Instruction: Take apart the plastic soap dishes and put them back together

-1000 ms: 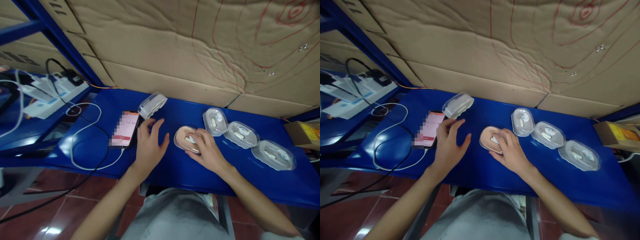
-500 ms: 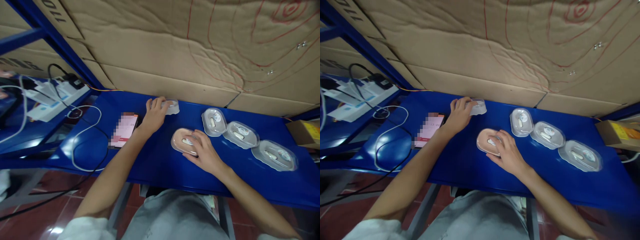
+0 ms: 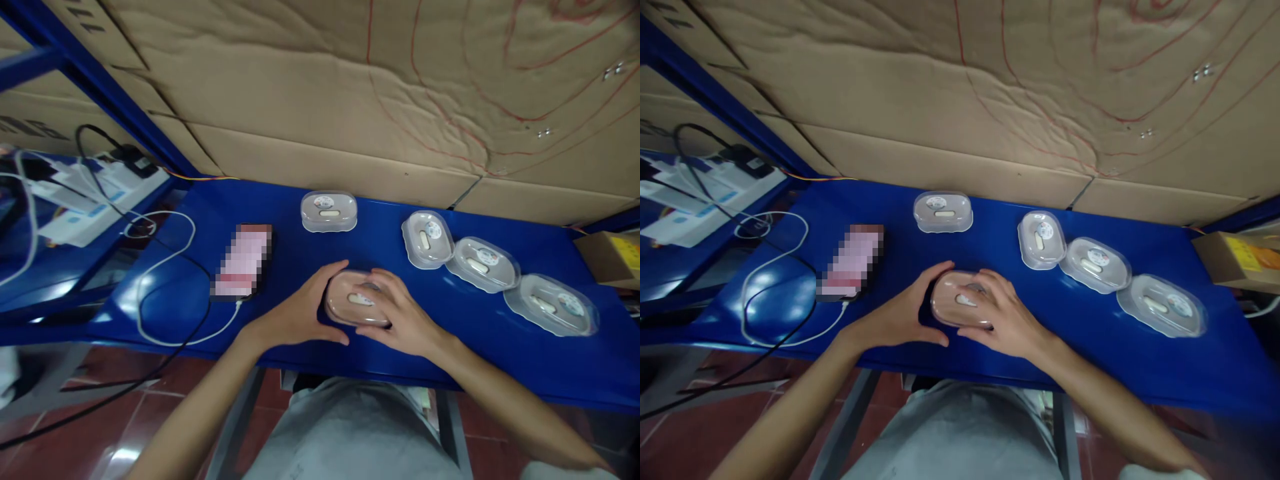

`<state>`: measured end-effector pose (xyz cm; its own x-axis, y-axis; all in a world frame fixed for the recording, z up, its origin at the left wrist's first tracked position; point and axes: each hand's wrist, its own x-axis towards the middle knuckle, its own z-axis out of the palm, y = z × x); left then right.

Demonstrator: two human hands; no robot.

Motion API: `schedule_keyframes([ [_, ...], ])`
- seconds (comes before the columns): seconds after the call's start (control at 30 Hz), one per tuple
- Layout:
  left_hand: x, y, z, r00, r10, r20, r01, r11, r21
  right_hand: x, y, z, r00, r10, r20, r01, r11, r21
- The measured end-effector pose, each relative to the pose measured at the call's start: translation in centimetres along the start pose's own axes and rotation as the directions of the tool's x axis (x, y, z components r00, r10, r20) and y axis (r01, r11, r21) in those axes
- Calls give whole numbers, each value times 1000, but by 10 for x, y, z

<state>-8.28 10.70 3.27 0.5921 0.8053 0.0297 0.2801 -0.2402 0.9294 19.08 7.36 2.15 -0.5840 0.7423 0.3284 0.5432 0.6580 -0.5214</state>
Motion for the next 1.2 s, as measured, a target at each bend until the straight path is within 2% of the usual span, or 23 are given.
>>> schedule_keyframes([
  [0.1,-28,-5,10,996,-45,-73,53,993,110,3,-2,-2,1000,11,28,-15,990,143],
  [0.17,-43,-7,13,991,-70,-118,87,986,143,10,3,-5,999,45,22,-47,988,149],
  [0.27,-64,-10,14,983,-113,-142,140,971,196,30,17,-5,998,62,30,-64,995,76],
  [0.37,-80,-12,16,983,-91,-161,129,961,244,57,34,-1,997,52,55,-52,999,-12],
  [0.53,-87,-11,19,962,-141,-232,185,966,180,85,44,-3,993,98,63,-87,984,-156],
  [0.63,-84,-12,21,955,-127,-267,158,982,100,77,29,-14,996,34,83,-27,996,-87],
  [0.73,-79,-13,26,935,-87,-343,67,995,-69,58,7,-21,968,-105,229,90,993,77],
  [0.8,-74,-13,31,926,-85,-369,13,981,-192,46,-5,-20,951,-121,286,93,990,109],
  [0.87,-70,-12,36,933,-100,-346,11,969,-248,36,-10,-15,962,-87,259,65,994,92],
  [1.0,-70,-7,42,935,-131,-329,57,973,-226,27,-11,-4,984,-75,164,55,991,123],
  [1.13,-77,-2,45,937,-198,-289,134,964,-228,23,-20,3,989,-63,133,49,993,107],
  [1.2,-79,1,47,924,-218,-314,162,967,-197,22,-25,6,990,-51,129,38,994,104],
])
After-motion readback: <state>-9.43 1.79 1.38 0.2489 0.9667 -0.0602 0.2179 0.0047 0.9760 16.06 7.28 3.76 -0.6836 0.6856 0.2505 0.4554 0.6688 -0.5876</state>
